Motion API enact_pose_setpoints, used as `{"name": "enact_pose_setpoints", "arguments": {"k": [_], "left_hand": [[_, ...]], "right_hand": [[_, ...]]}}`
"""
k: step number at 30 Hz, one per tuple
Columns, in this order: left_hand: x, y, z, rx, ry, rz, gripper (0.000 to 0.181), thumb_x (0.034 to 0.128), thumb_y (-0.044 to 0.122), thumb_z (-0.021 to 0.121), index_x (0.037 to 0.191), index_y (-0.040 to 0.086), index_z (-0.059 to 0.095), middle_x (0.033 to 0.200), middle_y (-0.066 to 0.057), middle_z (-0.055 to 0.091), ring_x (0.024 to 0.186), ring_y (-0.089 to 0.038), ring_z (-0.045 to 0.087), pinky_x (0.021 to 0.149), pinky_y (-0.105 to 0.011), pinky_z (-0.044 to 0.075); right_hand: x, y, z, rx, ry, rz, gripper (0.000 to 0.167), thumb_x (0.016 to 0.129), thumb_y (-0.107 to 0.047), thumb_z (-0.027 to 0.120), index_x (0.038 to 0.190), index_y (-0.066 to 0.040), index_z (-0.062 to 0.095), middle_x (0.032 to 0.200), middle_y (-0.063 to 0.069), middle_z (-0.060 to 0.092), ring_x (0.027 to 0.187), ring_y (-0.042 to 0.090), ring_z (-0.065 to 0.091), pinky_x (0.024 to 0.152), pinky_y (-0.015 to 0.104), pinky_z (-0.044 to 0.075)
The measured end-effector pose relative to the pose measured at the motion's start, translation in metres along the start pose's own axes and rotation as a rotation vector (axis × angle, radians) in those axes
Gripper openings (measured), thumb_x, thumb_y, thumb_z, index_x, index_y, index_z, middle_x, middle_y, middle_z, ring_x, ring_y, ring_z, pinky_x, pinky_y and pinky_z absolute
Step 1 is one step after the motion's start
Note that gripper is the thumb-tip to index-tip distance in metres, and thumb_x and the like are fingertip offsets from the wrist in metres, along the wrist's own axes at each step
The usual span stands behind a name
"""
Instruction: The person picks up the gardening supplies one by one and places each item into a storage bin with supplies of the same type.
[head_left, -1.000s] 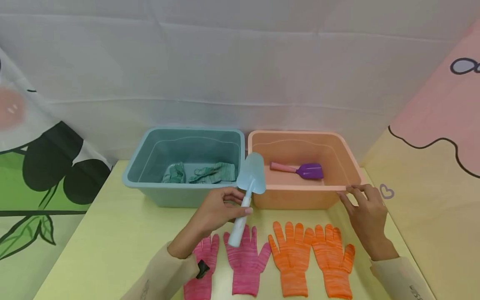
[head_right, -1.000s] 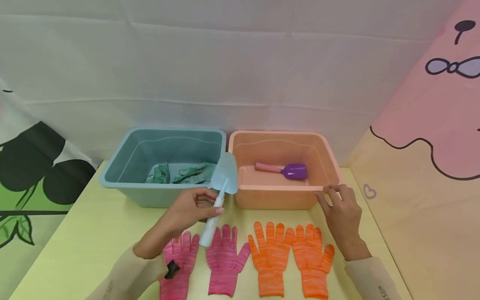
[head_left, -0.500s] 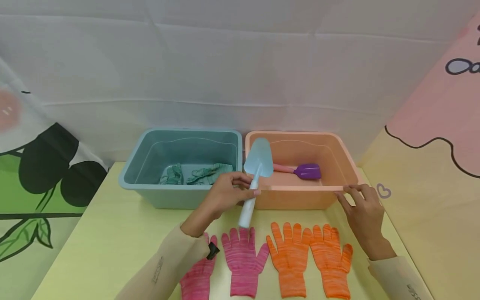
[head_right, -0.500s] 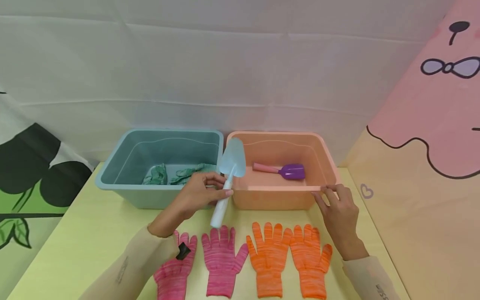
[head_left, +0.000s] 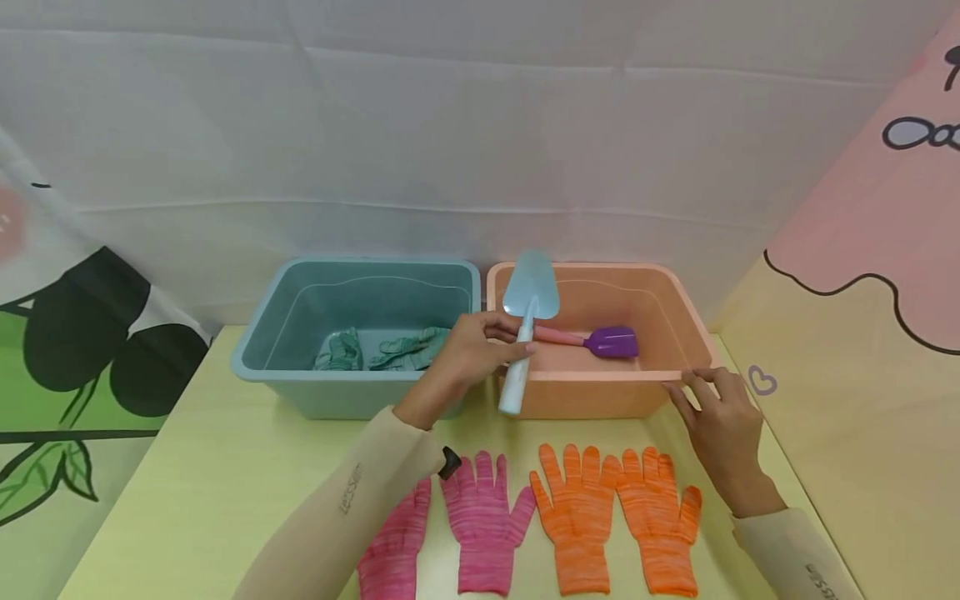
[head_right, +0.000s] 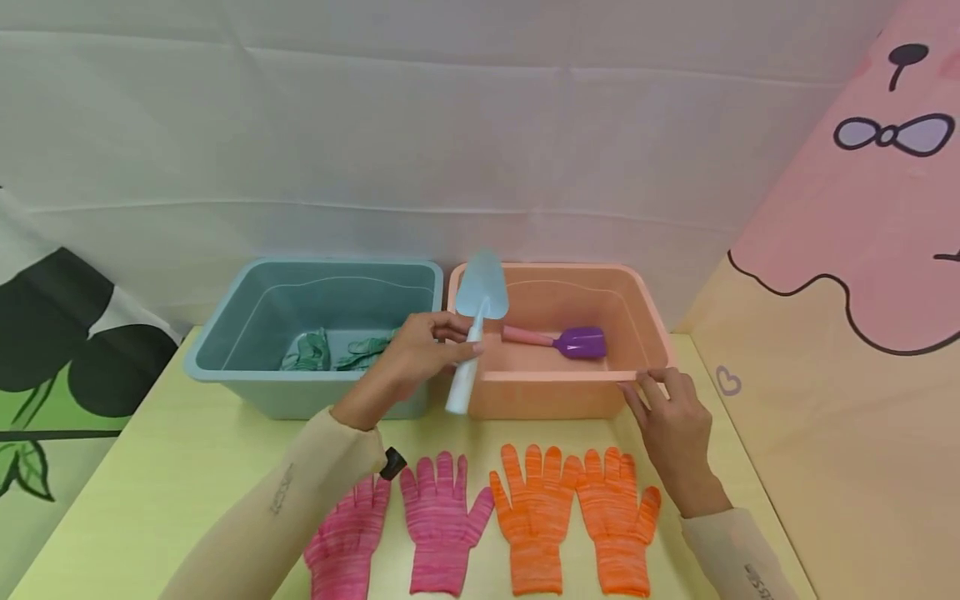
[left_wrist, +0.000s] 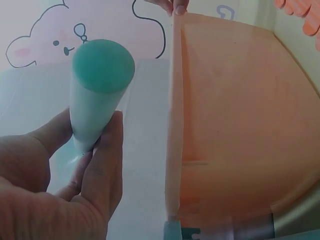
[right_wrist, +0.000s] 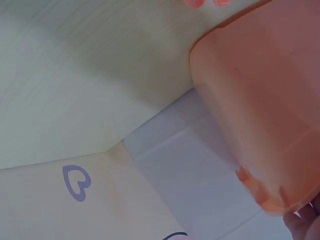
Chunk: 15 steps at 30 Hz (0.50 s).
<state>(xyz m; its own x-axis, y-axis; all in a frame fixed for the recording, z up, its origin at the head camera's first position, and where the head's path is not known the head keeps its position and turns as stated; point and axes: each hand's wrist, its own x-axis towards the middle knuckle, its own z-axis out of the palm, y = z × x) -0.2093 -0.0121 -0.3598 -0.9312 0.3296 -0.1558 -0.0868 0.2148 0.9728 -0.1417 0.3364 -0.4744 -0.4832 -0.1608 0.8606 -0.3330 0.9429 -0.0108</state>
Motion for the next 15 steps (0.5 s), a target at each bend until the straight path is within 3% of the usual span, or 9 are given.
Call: {"name": "enact_pose_setpoints", "arguments": {"k": [8,15], "left_hand": [[0.021,0.01,0.005,-0.022,0.003,0.001,0.032,0.0958,0.013,0.081,0.122,-0.002,0.069,0.121,-0.017,0.069,0.101,-0.03,0.072,0.085,-0.042,0.064],[0.038,0.014,0.009,-0.001,0.019,-0.023,0.038,0.0957,0.018,0.082,0.126,-0.002,0.069,0.123,-0.018,0.07,0.104,-0.031,0.074,0.085,-0.041,0.065]], "right_hand": [[0.0,0.0,0.0,-0.019,0.005,-0.031,0.054,0.106,-0.048,0.061,0.097,0.004,0.075,0.09,0.02,0.064,0.078,0.045,0.065,0.045,0.054,0.053],[0.001,0.0,0.001,-0.016,0.009,-0.006,0.055,0.104,-0.049,0.063,0.096,0.003,0.076,0.09,0.02,0.064,0.079,0.045,0.065,0.045,0.054,0.053]]}}
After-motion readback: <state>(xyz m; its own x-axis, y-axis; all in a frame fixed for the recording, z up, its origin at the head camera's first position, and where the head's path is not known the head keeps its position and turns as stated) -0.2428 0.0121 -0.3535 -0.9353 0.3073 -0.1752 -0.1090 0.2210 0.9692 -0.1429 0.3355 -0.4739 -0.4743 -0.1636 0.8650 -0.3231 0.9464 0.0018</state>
